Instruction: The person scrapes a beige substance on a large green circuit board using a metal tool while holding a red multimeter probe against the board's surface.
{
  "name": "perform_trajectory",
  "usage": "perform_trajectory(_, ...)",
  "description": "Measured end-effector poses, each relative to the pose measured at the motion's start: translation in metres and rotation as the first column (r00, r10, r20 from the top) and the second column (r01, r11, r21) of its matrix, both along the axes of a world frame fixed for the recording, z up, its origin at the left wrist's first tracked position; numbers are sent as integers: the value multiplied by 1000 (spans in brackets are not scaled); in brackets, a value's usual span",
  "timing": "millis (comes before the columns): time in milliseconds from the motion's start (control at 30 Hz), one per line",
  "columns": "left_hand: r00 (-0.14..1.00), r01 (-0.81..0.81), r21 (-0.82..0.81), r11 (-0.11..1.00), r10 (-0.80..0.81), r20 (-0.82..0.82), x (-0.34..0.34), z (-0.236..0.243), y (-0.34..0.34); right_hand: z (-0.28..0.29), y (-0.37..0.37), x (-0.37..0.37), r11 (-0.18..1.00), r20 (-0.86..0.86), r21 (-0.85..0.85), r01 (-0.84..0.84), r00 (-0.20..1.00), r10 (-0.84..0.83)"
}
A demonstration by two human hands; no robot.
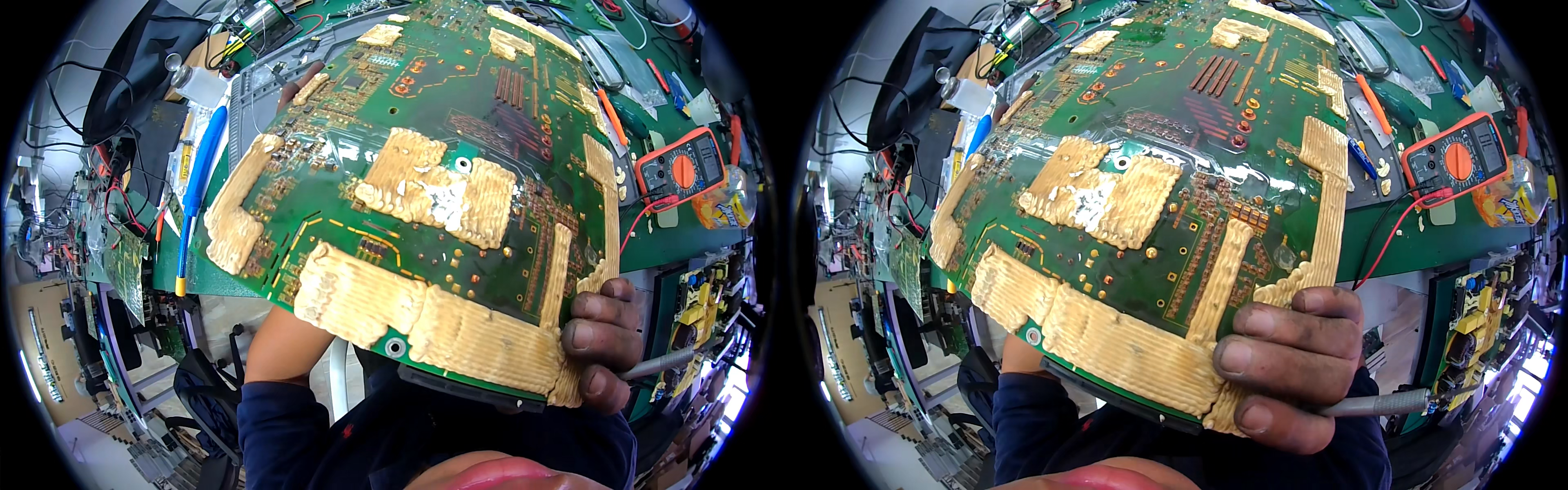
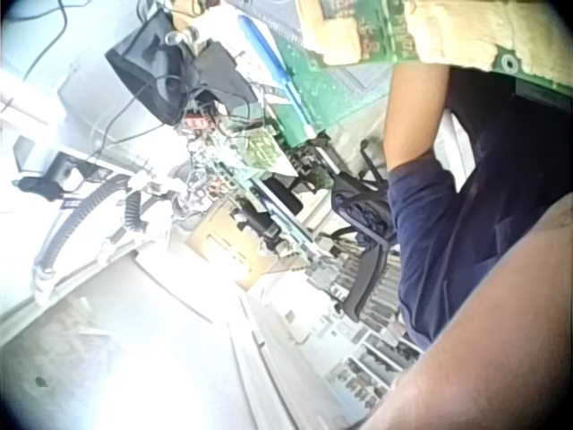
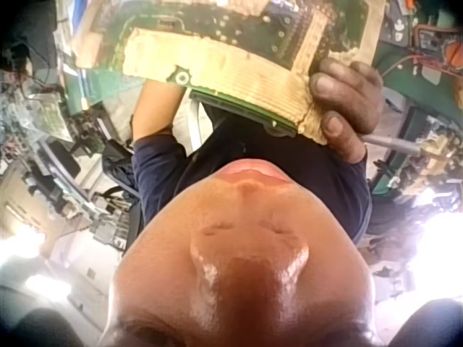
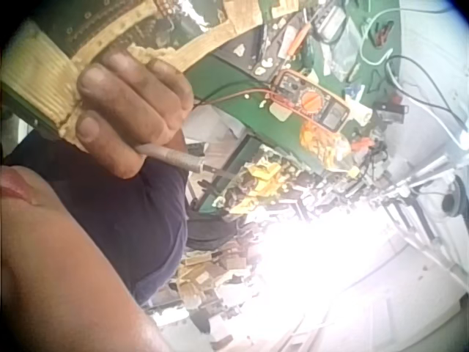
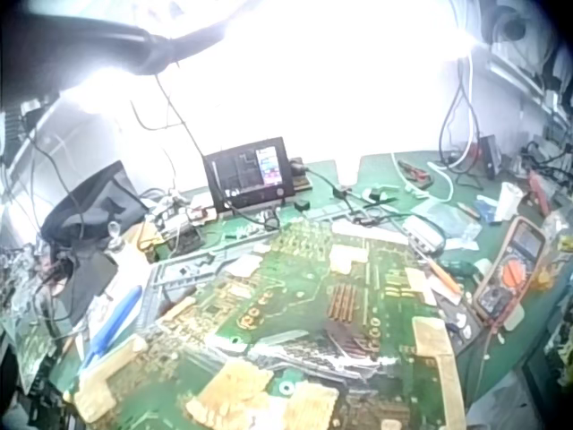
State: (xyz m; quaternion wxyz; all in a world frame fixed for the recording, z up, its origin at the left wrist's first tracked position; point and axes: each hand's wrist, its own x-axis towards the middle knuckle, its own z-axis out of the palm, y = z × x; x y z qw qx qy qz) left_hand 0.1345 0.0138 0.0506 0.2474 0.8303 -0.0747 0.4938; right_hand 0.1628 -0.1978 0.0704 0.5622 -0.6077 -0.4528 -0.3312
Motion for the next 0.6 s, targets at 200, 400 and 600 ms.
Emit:
perform_trajectory(200, 1000, -14, -13, 1000, 15, 7, 2, 1, -2, -1, 0, 1, 1000, 0, 15, -3, 1000, 3)
perform_trajectory(400, 1000, -23, -22, 999, 23, 15, 6, 2, -3, -1, -3, 1, 1000, -5, -14, -24, 1000, 24)
perform_trajectory(600, 998, -31, -49, 998, 34, 50, 9, 3, -6, 6, -1, 3, 1000, 24, -6, -3, 1000, 3)
